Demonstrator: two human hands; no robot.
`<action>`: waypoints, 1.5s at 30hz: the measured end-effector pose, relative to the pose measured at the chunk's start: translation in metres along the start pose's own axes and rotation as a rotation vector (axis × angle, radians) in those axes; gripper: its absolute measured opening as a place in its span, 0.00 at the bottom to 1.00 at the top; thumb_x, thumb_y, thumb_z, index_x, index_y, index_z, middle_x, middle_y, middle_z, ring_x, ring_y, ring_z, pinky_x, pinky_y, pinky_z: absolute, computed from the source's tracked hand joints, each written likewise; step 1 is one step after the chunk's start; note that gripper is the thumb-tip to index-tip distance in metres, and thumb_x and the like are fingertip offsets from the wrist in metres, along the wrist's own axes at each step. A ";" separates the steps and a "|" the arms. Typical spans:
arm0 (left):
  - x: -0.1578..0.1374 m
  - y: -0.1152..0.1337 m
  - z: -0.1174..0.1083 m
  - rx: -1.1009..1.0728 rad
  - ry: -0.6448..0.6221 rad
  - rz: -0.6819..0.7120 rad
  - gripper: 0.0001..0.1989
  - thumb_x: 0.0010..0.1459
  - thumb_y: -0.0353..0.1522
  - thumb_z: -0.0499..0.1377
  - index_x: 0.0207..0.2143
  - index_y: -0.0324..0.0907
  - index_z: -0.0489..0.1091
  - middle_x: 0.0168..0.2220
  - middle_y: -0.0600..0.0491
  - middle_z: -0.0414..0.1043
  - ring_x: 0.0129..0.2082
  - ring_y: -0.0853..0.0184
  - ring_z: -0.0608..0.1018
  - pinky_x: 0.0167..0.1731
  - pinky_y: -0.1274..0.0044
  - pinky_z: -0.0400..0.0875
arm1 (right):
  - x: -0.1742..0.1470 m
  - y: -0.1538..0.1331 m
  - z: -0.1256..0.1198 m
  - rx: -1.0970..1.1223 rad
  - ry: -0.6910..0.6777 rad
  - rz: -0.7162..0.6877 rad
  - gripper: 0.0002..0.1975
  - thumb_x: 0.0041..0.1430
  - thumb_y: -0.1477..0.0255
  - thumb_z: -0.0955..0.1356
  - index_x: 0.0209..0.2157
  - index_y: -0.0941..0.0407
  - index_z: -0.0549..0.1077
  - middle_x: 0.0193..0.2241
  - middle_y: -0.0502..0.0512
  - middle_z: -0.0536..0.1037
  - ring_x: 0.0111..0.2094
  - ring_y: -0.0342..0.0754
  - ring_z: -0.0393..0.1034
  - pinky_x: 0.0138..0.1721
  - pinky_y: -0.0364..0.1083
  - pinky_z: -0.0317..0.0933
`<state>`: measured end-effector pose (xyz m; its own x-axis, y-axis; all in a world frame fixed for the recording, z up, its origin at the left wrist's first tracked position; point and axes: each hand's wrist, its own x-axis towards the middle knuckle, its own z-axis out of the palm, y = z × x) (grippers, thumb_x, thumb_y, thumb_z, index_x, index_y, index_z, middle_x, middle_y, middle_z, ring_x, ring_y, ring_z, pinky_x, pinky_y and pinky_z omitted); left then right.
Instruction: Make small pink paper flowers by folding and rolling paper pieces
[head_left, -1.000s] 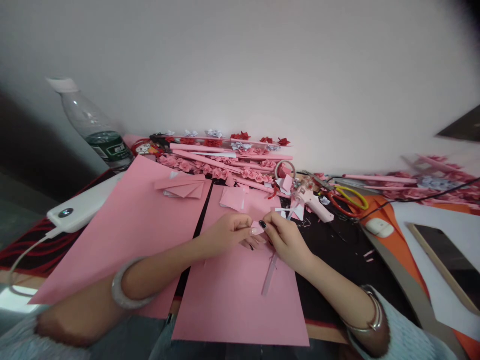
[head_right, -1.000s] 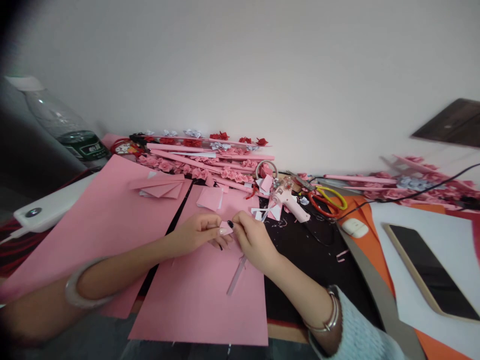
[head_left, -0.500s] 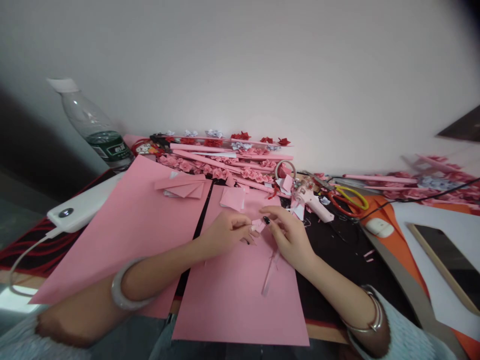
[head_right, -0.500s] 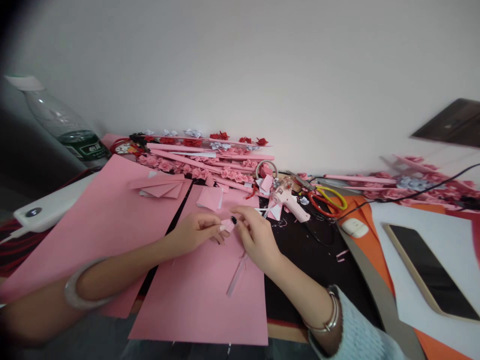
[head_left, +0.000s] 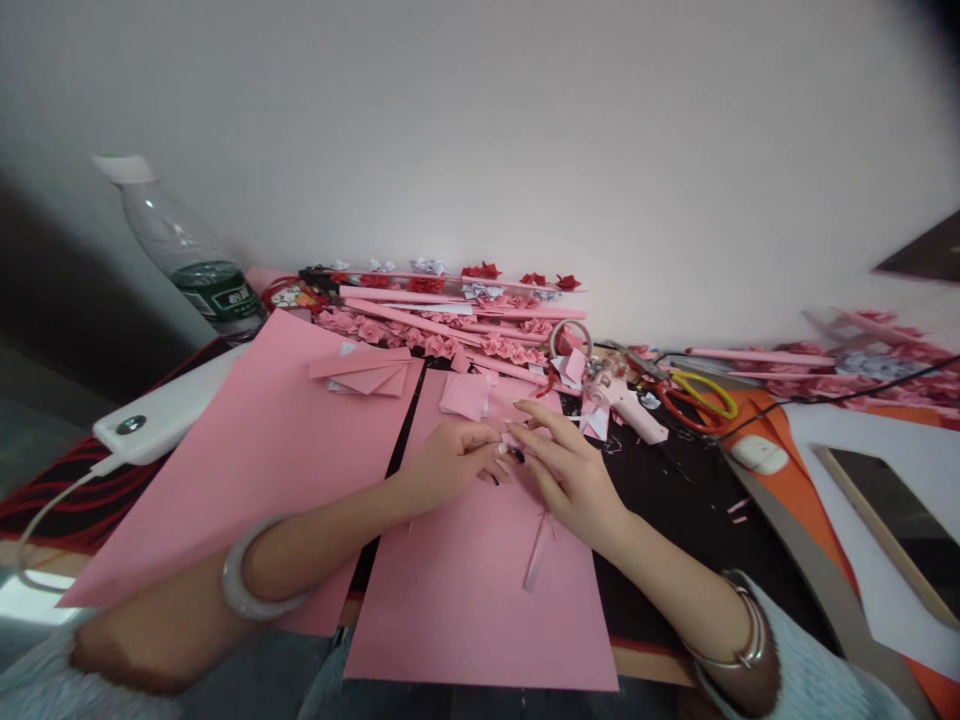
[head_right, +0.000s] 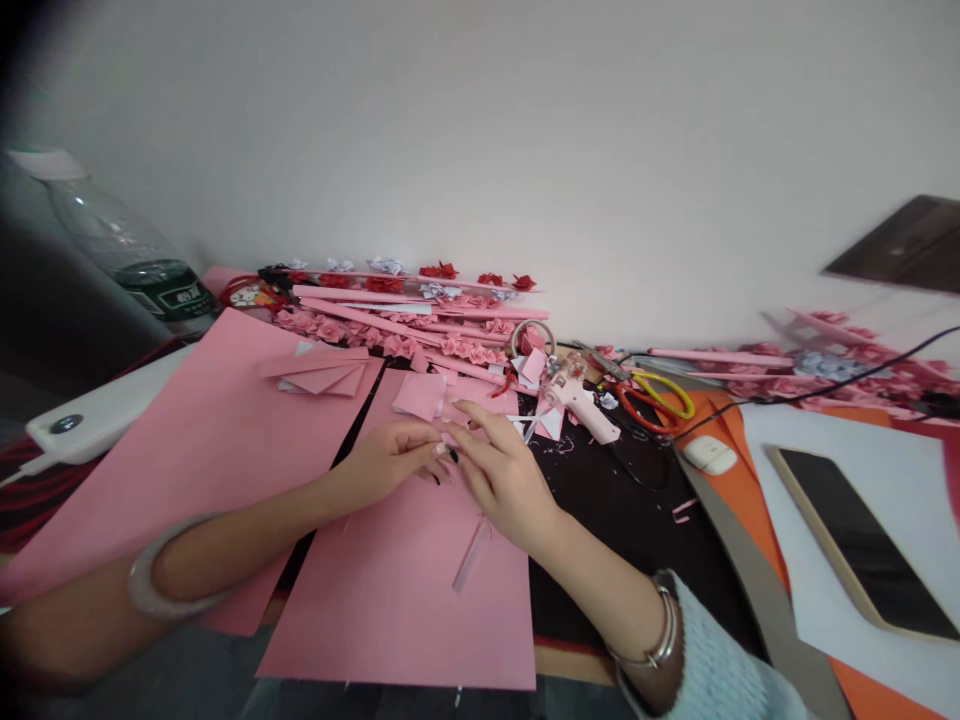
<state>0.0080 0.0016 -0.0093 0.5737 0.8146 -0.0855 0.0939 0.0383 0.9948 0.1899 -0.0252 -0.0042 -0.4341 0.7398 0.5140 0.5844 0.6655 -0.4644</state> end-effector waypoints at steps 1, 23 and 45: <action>0.000 -0.001 0.000 -0.006 0.001 0.002 0.11 0.57 0.34 0.53 0.34 0.35 0.70 0.30 0.49 0.75 0.30 0.67 0.78 0.33 0.74 0.73 | 0.000 0.000 0.000 -0.014 0.002 -0.010 0.20 0.59 0.78 0.60 0.52 0.54 0.66 0.55 0.62 0.62 0.50 0.53 0.62 0.49 0.55 0.60; 0.001 -0.002 -0.003 -0.118 -0.006 -0.012 0.11 0.57 0.35 0.54 0.31 0.35 0.69 0.27 0.50 0.75 0.28 0.67 0.79 0.31 0.76 0.73 | 0.004 0.002 -0.002 0.286 -0.016 0.142 0.18 0.57 0.78 0.63 0.48 0.50 0.70 0.56 0.57 0.63 0.56 0.51 0.58 0.55 0.56 0.53; -0.001 0.002 -0.005 -0.128 -0.051 0.033 0.13 0.58 0.35 0.53 0.40 0.35 0.71 0.39 0.44 0.76 0.31 0.68 0.78 0.33 0.77 0.72 | 0.003 0.000 -0.001 0.113 -0.046 0.010 0.26 0.54 0.80 0.63 0.54 0.51 0.64 0.58 0.59 0.59 0.56 0.52 0.56 0.53 0.56 0.53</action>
<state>0.0031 0.0041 -0.0067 0.6158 0.7862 -0.0518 -0.0290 0.0882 0.9957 0.1895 -0.0226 -0.0019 -0.4606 0.7488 0.4766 0.5089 0.6627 -0.5494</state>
